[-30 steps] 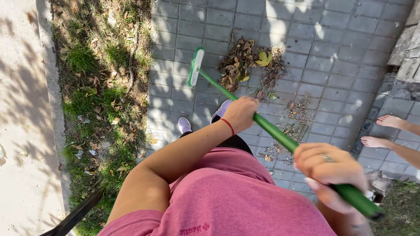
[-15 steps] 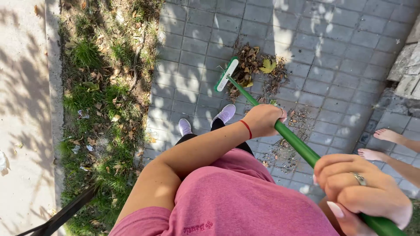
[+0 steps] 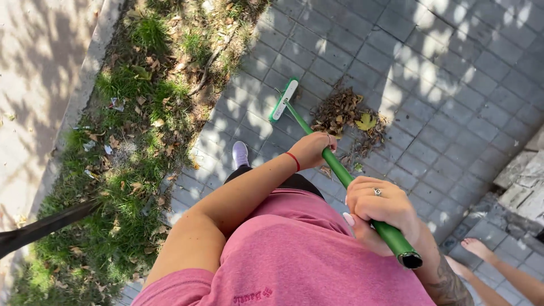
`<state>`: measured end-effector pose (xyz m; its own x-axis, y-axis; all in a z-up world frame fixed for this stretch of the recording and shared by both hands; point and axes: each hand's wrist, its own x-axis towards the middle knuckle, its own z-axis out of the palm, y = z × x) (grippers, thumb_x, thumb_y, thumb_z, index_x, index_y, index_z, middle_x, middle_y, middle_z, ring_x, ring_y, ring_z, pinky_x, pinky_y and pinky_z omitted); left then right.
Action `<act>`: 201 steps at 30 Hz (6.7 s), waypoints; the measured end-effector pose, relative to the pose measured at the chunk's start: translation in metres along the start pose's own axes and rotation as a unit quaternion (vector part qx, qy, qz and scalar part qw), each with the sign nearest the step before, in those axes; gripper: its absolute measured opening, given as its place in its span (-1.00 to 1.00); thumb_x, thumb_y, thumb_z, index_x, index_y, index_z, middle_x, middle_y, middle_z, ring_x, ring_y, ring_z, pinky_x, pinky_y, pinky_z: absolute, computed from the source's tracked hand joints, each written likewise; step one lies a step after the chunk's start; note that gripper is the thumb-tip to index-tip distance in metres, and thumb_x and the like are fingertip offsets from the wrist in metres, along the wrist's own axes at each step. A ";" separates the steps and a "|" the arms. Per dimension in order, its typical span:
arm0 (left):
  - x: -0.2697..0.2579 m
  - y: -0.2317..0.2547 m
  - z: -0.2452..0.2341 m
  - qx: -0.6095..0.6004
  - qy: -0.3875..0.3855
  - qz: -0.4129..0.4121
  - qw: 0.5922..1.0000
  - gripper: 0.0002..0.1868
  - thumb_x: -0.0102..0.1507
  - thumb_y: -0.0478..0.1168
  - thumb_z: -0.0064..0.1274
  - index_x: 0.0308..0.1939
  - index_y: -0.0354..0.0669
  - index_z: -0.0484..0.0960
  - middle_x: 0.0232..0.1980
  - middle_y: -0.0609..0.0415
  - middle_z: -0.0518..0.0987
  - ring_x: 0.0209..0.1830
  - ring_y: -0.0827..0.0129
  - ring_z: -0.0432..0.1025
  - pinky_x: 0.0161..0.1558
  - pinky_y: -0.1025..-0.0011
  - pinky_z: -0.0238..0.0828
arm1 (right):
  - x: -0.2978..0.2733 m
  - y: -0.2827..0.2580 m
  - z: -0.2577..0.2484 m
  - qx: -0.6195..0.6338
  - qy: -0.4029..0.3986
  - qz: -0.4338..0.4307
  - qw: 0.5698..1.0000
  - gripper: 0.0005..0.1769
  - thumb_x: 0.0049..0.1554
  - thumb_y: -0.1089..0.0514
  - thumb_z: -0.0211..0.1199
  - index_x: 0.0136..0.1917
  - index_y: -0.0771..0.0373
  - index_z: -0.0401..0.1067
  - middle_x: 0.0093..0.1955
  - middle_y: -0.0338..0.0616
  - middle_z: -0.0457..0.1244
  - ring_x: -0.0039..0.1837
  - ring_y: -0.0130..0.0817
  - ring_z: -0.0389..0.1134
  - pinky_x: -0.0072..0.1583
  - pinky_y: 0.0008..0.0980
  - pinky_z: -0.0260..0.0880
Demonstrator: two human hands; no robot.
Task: Gathering dry leaves into a pile on a paved outdoor walkway using a rake.
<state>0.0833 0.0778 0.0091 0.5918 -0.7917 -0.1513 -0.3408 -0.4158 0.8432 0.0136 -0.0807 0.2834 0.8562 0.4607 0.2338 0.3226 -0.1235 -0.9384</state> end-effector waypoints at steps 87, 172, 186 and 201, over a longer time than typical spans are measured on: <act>0.189 -0.493 -0.860 0.000 0.064 0.025 0.998 -0.79 0.21 -0.23 0.16 -0.48 -0.24 0.57 -0.47 -0.11 0.52 -0.40 0.05 0.43 -0.28 0.22 0.36 | 0.947 0.230 0.038 0.048 0.036 -0.071 0.996 -0.63 0.08 0.34 0.33 -0.38 0.16 0.17 -0.34 -0.26 0.26 -0.25 -0.26 0.41 -0.07 -0.22 0.50; 0.631 -0.723 -1.101 0.267 -0.363 0.286 0.846 -0.89 -0.02 -0.23 0.30 -0.48 -0.07 0.66 -0.30 -0.01 0.60 -0.17 0.11 0.53 -0.05 0.17 0.52 | 1.305 0.482 -0.014 -0.186 0.607 0.229 0.738 -0.85 0.20 0.31 0.13 -0.23 0.35 0.38 -0.16 -0.06 0.35 -0.08 -0.28 0.44 0.36 -0.16 0.44; 0.463 -0.620 -1.089 0.028 -0.328 0.362 0.872 -0.80 -0.10 -0.07 0.25 -0.54 -0.04 0.62 -0.44 -0.02 0.57 -0.33 0.00 0.53 -0.16 0.08 0.51 | 1.289 0.308 0.029 -0.138 0.736 0.258 0.610 -0.65 0.22 0.27 0.10 -0.41 0.28 0.27 -0.45 -0.31 0.18 -0.29 -0.35 0.36 0.16 0.04 0.55; 0.663 -0.738 -1.102 0.294 -0.337 0.286 0.847 -0.86 0.02 -0.20 0.33 -0.49 -0.06 0.65 -0.26 0.00 0.61 -0.09 0.10 0.53 0.02 0.17 0.48 | 1.300 0.508 0.005 -0.088 0.641 0.192 0.738 -0.70 0.23 0.34 0.20 -0.30 0.29 0.20 -0.17 -0.09 0.30 -0.05 -0.29 0.35 0.23 -0.21 0.39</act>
<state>1.5319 0.3529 -0.1450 -0.2775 -0.9323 -0.2320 -0.8538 0.1286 0.5044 1.2888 0.4598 0.1098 0.5406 -0.8335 0.1138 -0.0926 -0.1933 -0.9768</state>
